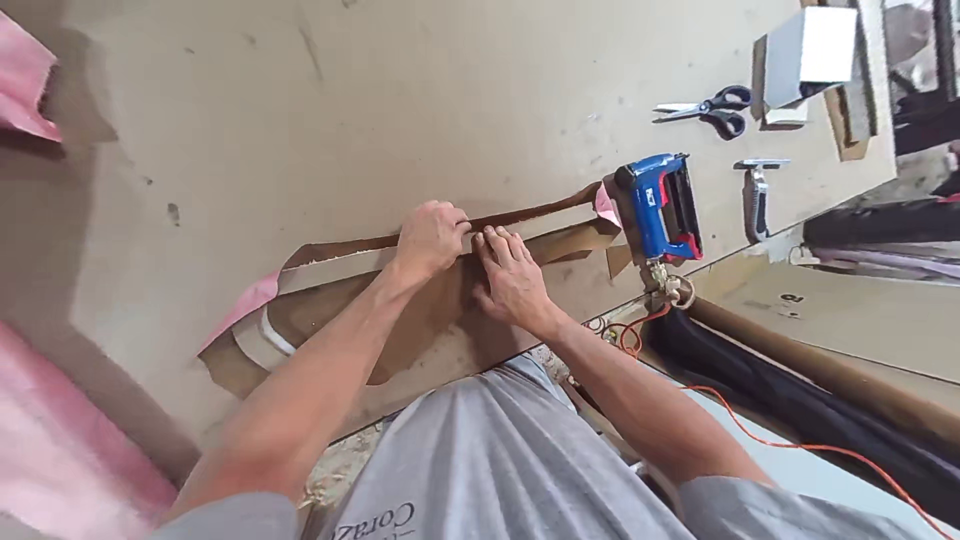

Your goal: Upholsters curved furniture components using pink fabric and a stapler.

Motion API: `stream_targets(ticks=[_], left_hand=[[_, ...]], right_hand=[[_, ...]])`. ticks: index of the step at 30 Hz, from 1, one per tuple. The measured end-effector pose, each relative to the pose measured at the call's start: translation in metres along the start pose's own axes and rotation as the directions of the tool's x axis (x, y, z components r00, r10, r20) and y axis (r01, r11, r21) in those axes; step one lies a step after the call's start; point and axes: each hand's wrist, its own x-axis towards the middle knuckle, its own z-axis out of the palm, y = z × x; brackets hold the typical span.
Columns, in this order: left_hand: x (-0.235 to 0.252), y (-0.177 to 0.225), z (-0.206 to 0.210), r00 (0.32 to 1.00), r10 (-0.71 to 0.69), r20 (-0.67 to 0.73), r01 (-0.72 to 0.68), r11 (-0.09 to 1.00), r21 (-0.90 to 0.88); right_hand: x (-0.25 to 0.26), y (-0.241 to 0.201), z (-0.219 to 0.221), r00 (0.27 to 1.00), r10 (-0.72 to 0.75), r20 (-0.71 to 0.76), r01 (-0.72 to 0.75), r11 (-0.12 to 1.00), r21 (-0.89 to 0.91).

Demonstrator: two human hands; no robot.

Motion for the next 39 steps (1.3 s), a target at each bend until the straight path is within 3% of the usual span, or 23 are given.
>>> stream_targets(ticks=[4,7,11,13,16,18,23,26,28,30,32,35,39], left_hand=[[-0.019,0.003,0.022,0.976,0.119,-0.182,-0.106,0.991,0.081],[-0.04,0.008,0.051,0.943,0.112,-0.313,-0.046,0.977,0.211],[-0.074,0.009,0.079,0.965,0.104,-0.242,-0.008,0.929,0.369],[-0.078,0.009,0.081,0.963,0.118,-0.243,-0.016,0.922,0.388],[-0.081,0.014,0.084,0.969,0.071,-0.235,0.017,0.936,0.352],[-0.081,0.014,0.085,0.969,0.045,-0.244,0.032,0.952,0.304],[-0.08,0.012,0.089,0.956,0.035,-0.29,0.039,0.969,0.243],[-0.079,0.004,0.09,0.947,0.078,-0.313,-0.009,0.976,0.217],[-0.082,0.003,0.093,0.948,0.08,-0.307,-0.025,0.984,0.179],[-0.082,0.003,0.092,0.943,0.09,-0.32,-0.047,0.989,0.138],[-0.081,0.0,0.094,0.926,0.105,-0.364,-0.066,0.991,0.117],[-0.082,-0.003,0.095,0.91,0.134,-0.393,-0.099,0.989,0.107],[-0.083,-0.003,0.091,0.917,0.15,-0.369,-0.115,0.987,0.115]], right_hand=[[-0.002,-0.002,0.006,1.0,-0.008,-0.019,0.007,0.999,-0.032],[-0.002,-0.004,0.012,0.999,-0.025,-0.044,0.023,0.999,-0.045],[-0.004,0.015,-0.024,0.993,0.044,-0.109,-0.021,0.979,0.202],[-0.025,0.057,-0.053,0.942,0.248,-0.228,-0.195,0.953,0.231],[-0.061,0.146,-0.064,0.692,0.673,-0.261,-0.662,0.736,0.144],[-0.069,0.185,-0.056,0.593,0.781,-0.195,-0.772,0.621,0.137],[-0.045,0.231,-0.087,0.633,0.773,-0.033,-0.77,0.634,0.074],[-0.037,0.199,-0.13,0.579,0.816,0.007,-0.815,0.578,0.045],[-0.045,0.152,-0.147,0.586,0.807,0.077,-0.802,0.564,0.195],[-0.048,0.084,-0.153,0.674,0.711,0.203,-0.711,0.549,0.439],[-0.04,0.025,-0.143,0.753,0.59,0.291,-0.638,0.549,0.54],[-0.026,-0.019,-0.121,0.773,0.514,0.371,-0.634,0.605,0.482],[-0.015,-0.036,-0.106,0.761,0.514,0.397,-0.647,0.65,0.398]])
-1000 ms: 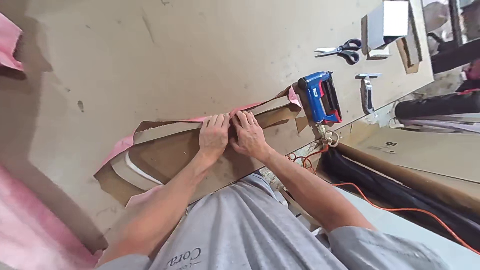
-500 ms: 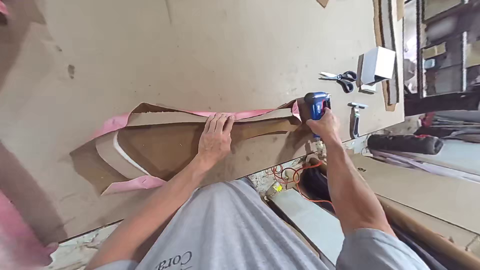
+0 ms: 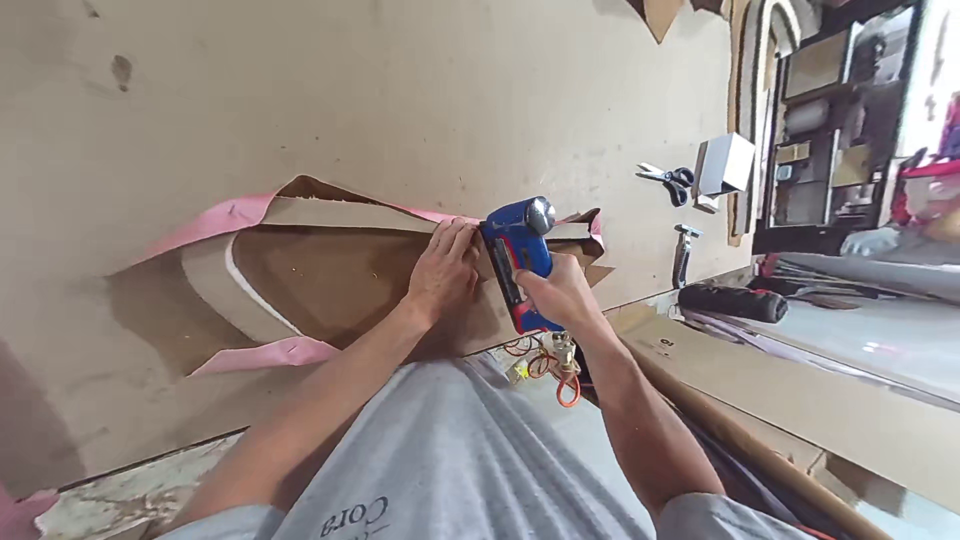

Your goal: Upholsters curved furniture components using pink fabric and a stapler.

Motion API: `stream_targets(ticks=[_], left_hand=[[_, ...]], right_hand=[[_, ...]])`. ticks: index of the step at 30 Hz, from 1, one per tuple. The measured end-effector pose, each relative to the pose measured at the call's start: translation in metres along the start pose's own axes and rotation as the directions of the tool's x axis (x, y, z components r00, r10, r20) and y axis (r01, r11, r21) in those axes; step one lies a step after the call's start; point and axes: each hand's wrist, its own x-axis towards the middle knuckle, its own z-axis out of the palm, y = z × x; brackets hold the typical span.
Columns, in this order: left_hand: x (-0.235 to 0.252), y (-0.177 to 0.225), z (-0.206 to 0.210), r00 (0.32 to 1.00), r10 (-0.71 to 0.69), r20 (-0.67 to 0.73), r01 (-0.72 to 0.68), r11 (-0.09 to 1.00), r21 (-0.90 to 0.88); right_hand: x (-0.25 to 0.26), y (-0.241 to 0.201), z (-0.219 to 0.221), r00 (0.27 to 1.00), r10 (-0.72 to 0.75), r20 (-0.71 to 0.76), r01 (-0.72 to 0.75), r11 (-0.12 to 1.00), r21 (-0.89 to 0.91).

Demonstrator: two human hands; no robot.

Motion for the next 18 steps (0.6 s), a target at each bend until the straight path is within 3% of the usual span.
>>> stream_targets(ticks=[5,8,10,12,15,18], left_hand=[[-0.002,0.0,0.003,1.0,0.017,0.018,-0.018,0.999,0.046],[0.003,0.0,-0.003,1.0,0.019,0.003,-0.019,0.996,0.083],[0.014,-0.002,-0.02,1.0,0.024,-0.001,-0.024,0.997,0.068],[0.02,-0.008,-0.046,0.997,-0.041,0.062,0.035,0.996,0.084],[0.025,-0.032,-0.088,0.953,-0.205,0.224,0.155,0.962,0.223],[0.024,-0.048,-0.112,0.926,-0.166,0.338,0.053,0.946,0.318]], right_hand=[[-0.008,0.002,-0.004,0.996,-0.006,-0.09,-0.009,0.987,-0.162],[-0.008,0.045,-0.04,0.945,-0.003,-0.327,-0.029,0.995,-0.093],[0.003,0.081,-0.077,0.881,0.021,-0.473,-0.12,0.976,-0.181],[0.024,0.116,-0.104,0.83,0.078,-0.553,-0.271,0.922,-0.277],[0.067,0.175,-0.129,0.784,0.112,-0.61,-0.38,0.864,-0.33],[0.09,0.203,-0.154,0.843,0.061,-0.535,-0.324,0.851,-0.414]])
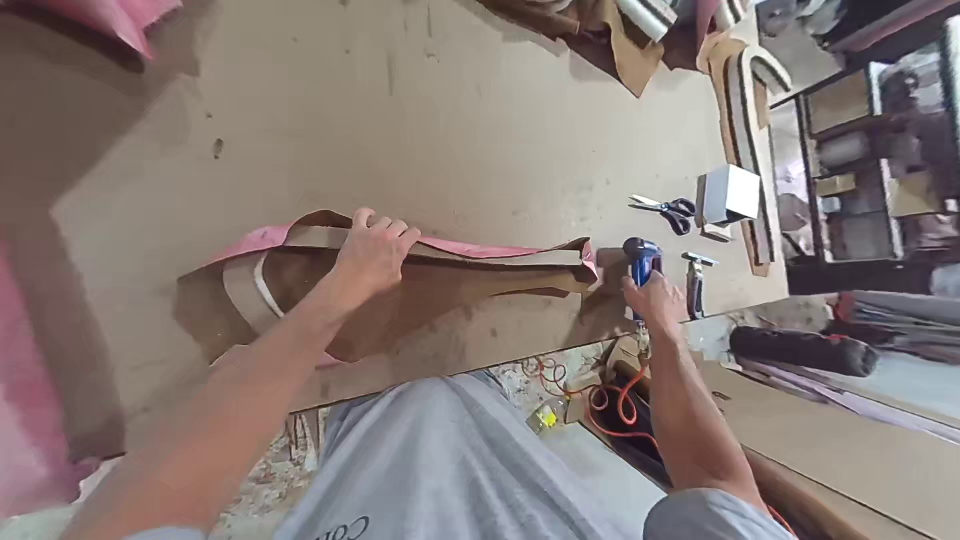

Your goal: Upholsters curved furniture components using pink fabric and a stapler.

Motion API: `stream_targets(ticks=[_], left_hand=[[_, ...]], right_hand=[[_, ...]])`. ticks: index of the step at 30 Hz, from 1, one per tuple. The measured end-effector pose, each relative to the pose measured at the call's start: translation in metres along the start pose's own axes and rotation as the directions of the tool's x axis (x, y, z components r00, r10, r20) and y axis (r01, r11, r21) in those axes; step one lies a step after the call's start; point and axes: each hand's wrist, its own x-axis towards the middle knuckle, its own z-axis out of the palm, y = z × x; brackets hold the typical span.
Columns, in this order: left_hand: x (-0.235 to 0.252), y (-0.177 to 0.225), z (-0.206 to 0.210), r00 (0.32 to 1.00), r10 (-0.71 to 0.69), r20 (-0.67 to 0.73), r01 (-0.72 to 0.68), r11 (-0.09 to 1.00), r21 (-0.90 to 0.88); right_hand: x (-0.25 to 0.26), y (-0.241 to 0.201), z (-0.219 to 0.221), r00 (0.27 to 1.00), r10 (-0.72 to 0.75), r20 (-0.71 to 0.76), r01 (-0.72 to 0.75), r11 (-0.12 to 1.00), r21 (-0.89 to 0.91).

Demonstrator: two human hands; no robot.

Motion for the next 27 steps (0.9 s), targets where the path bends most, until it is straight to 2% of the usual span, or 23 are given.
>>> stream_targets(ticks=[2,4,5,7,9,10,11,12,13,14,15,16,17,18,19,20,21,22,24,25,26,27], left_hand=[[-0.009,-0.004,-0.023,0.985,0.136,-0.11,-0.128,0.989,0.075],[-0.015,0.001,-0.062,0.924,0.261,-0.278,-0.215,0.959,0.187],[-0.016,0.006,-0.086,0.885,0.317,-0.342,-0.233,0.936,0.264],[-0.013,0.012,-0.139,0.778,0.456,-0.431,-0.271,0.864,0.426],[-0.004,0.014,-0.185,0.66,0.584,-0.473,-0.309,0.785,0.537],[0.001,0.015,-0.205,0.608,0.624,-0.491,-0.324,0.759,0.564],[0.006,0.017,-0.221,0.565,0.644,-0.516,-0.319,0.747,0.583],[0.01,0.02,-0.232,0.539,0.635,-0.554,-0.294,0.758,0.582],[0.014,0.024,-0.238,0.525,0.586,-0.617,-0.246,0.799,0.549],[0.016,0.031,-0.241,0.519,0.477,-0.709,-0.183,0.873,0.453],[0.018,0.043,-0.243,0.52,0.293,-0.803,-0.134,0.956,0.262],[0.021,0.055,-0.245,0.531,0.062,-0.845,-0.133,0.991,-0.011],[0.027,0.065,-0.247,0.558,-0.137,-0.818,-0.187,0.94,-0.285],[0.032,0.076,-0.248,0.635,-0.261,-0.727,-0.222,0.84,-0.495],[0.034,0.088,-0.246,0.725,-0.312,-0.614,-0.176,0.778,-0.603],[0.031,0.1,-0.242,0.793,-0.327,-0.514,-0.093,0.769,-0.633],[0.029,0.11,-0.237,0.823,-0.33,-0.462,-0.023,0.794,-0.607],[0.025,0.115,-0.23,0.837,-0.312,-0.449,0.012,0.831,-0.556],[0.004,0.117,-0.213,0.872,-0.24,-0.428,0.032,0.898,-0.438],[-0.015,0.117,-0.2,0.888,-0.192,-0.419,0.025,0.928,-0.373],[-0.037,0.118,-0.182,0.89,-0.126,-0.438,-0.01,0.956,-0.294],[-0.058,0.12,-0.162,0.884,-0.049,-0.466,-0.058,0.975,-0.214]], right_hand=[[0.01,-0.011,-0.027,0.981,-0.193,0.003,0.192,0.977,0.091],[0.008,-0.047,-0.065,0.903,-0.428,0.017,0.407,0.869,0.283],[-0.001,-0.07,-0.083,0.82,-0.571,0.041,0.511,0.762,0.398],[-0.027,-0.122,-0.109,0.568,-0.822,0.054,0.648,0.486,0.586],[-0.066,-0.175,-0.124,0.313,-0.949,0.036,0.665,0.246,0.706],[-0.09,-0.2,-0.128,0.242,-0.97,0.01,0.619,0.162,0.768],[-0.112,-0.221,-0.129,0.221,-0.973,-0.058,0.563,0.078,0.823],[-0.131,-0.239,-0.125,0.228,-0.962,-0.148,0.501,-0.015,0.865],[-0.147,-0.255,-0.118,0.279,-0.926,-0.256,0.434,-0.116,0.893],[-0.162,-0.271,-0.11,0.371,-0.86,-0.351,0.397,-0.195,0.897],[-0.176,-0.285,-0.104,0.482,-0.773,-0.413,0.396,-0.228,0.889],[-0.189,-0.297,-0.099,0.578,-0.685,-0.443,0.426,-0.21,0.88],[-0.203,-0.306,-0.093,0.652,-0.602,-0.461,0.465,-0.163,0.87],[-0.218,-0.313,-0.087,0.706,-0.538,-0.461,0.483,-0.11,0.869],[-0.235,-0.317,-0.079,0.735,-0.504,-0.454,0.484,-0.079,0.872],[-0.254,-0.316,-0.07,0.741,-0.499,-0.449,0.479,-0.075,0.875],[-0.269,-0.312,-0.06,0.716,-0.524,-0.461,0.483,-0.105,0.869],[-0.278,-0.302,-0.05,0.66,-0.577,-0.481,0.486,-0.161,0.859],[-0.267,-0.267,-0.037,0.492,-0.699,-0.518,0.446,-0.309,0.84],[-0.248,-0.243,-0.031,0.462,-0.717,-0.522,0.396,-0.359,0.845],[-0.223,-0.219,-0.023,0.51,-0.692,-0.51,0.318,-0.399,0.86],[-0.194,-0.196,-0.016,0.612,-0.645,-0.458,0.195,-0.438,0.878]])
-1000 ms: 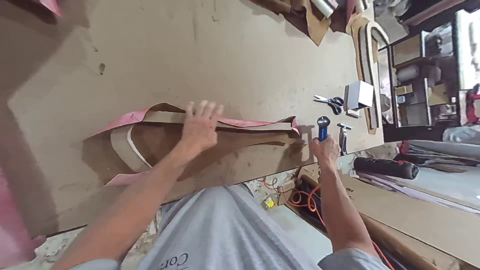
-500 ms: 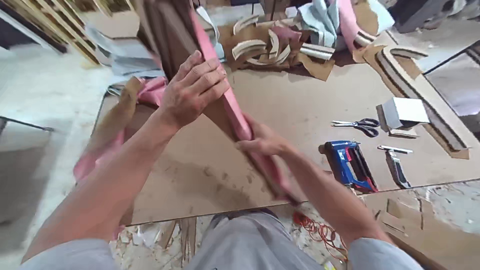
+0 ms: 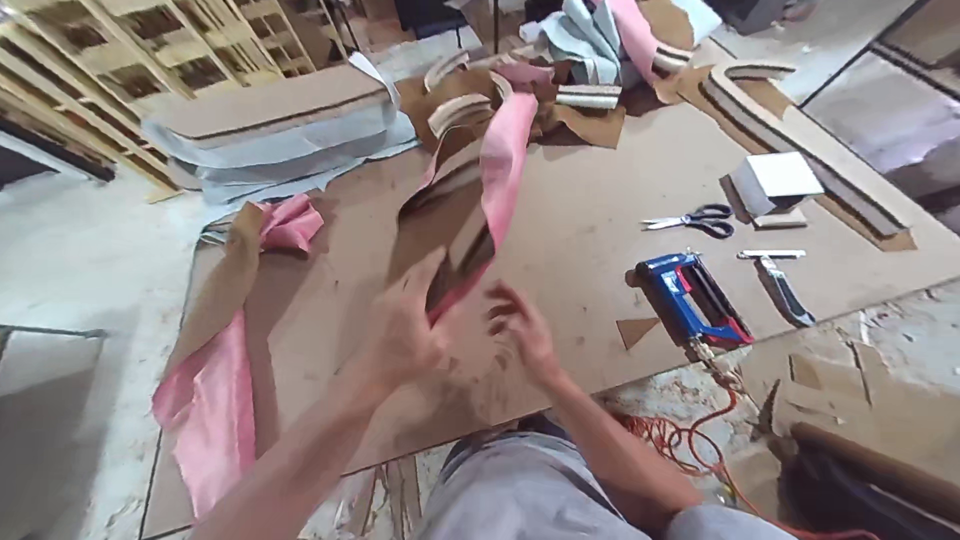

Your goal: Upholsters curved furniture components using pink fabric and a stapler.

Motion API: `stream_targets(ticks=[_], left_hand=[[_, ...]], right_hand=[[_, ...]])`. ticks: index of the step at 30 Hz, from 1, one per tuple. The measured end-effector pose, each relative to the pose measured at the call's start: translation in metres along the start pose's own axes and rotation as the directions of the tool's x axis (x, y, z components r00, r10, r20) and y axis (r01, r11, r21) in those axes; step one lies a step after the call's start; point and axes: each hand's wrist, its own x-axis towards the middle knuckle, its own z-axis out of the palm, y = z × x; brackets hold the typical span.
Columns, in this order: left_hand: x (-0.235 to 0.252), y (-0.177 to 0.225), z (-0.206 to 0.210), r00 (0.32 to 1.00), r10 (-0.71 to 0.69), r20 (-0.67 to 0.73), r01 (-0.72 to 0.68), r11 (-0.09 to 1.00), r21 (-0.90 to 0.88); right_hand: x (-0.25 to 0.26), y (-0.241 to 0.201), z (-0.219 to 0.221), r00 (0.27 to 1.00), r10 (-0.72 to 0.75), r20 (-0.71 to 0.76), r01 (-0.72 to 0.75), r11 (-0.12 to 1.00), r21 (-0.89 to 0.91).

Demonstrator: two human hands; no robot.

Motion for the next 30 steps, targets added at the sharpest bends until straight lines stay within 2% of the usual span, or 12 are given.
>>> stream_targets(ticks=[3,6,8,10,11,15,17,19,22,24,26,30], left_hand=[[-0.077,-0.008,0.037,0.97,0.242,0.007,-0.241,0.963,0.118],[-0.119,-0.019,0.068,0.888,0.453,0.081,-0.46,0.873,0.16],[-0.122,-0.021,0.071,0.828,0.54,0.151,-0.558,0.819,0.131],[-0.113,-0.015,0.064,0.797,0.575,0.184,-0.594,0.802,0.068],[-0.107,-0.01,0.057,0.796,0.574,0.19,-0.588,0.808,0.025],[-0.085,0.018,0.029,0.836,0.517,0.185,-0.467,0.846,-0.257],[-0.076,0.031,0.006,0.836,0.484,0.26,-0.331,0.821,-0.464],[-0.064,0.039,-0.018,0.793,0.506,0.339,-0.196,0.739,-0.645],[-0.05,0.041,-0.044,0.714,0.57,0.407,-0.064,0.632,-0.773],[-0.051,0.038,-0.048,0.736,0.549,0.397,0.005,0.581,-0.814],[-0.058,0.032,-0.04,0.788,0.481,0.384,0.091,0.525,-0.846],[-0.075,0.034,0.004,0.879,0.275,0.388,0.269,0.387,-0.882]], right_hand=[[0.0,-0.019,-0.079,0.947,0.211,-0.241,-0.125,0.937,0.327],[-0.014,-0.04,-0.09,0.9,0.219,-0.378,-0.116,0.954,0.275],[-0.024,-0.043,-0.096,0.929,0.114,-0.351,-0.075,0.989,0.124],[-0.025,-0.041,-0.115,0.952,-0.073,-0.299,0.059,0.997,-0.055],[-0.023,-0.043,-0.122,0.941,-0.146,-0.305,0.137,0.989,-0.048],[-0.031,-0.071,-0.13,0.911,-0.275,-0.306,0.327,0.935,0.134],[-0.04,-0.082,-0.124,0.881,-0.368,-0.298,0.397,0.917,0.042],[-0.05,-0.095,-0.118,0.863,-0.43,-0.265,0.445,0.896,-0.007],[-0.07,-0.129,-0.098,0.873,-0.429,-0.23,0.412,0.903,-0.121],[-0.073,-0.139,-0.084,0.887,-0.424,-0.179,0.391,0.9,-0.194],[-0.073,-0.121,-0.079,0.901,-0.388,-0.193,0.373,0.921,-0.111],[-0.065,-0.037,-0.077,0.91,-0.336,-0.242,0.359,0.932,0.054]])
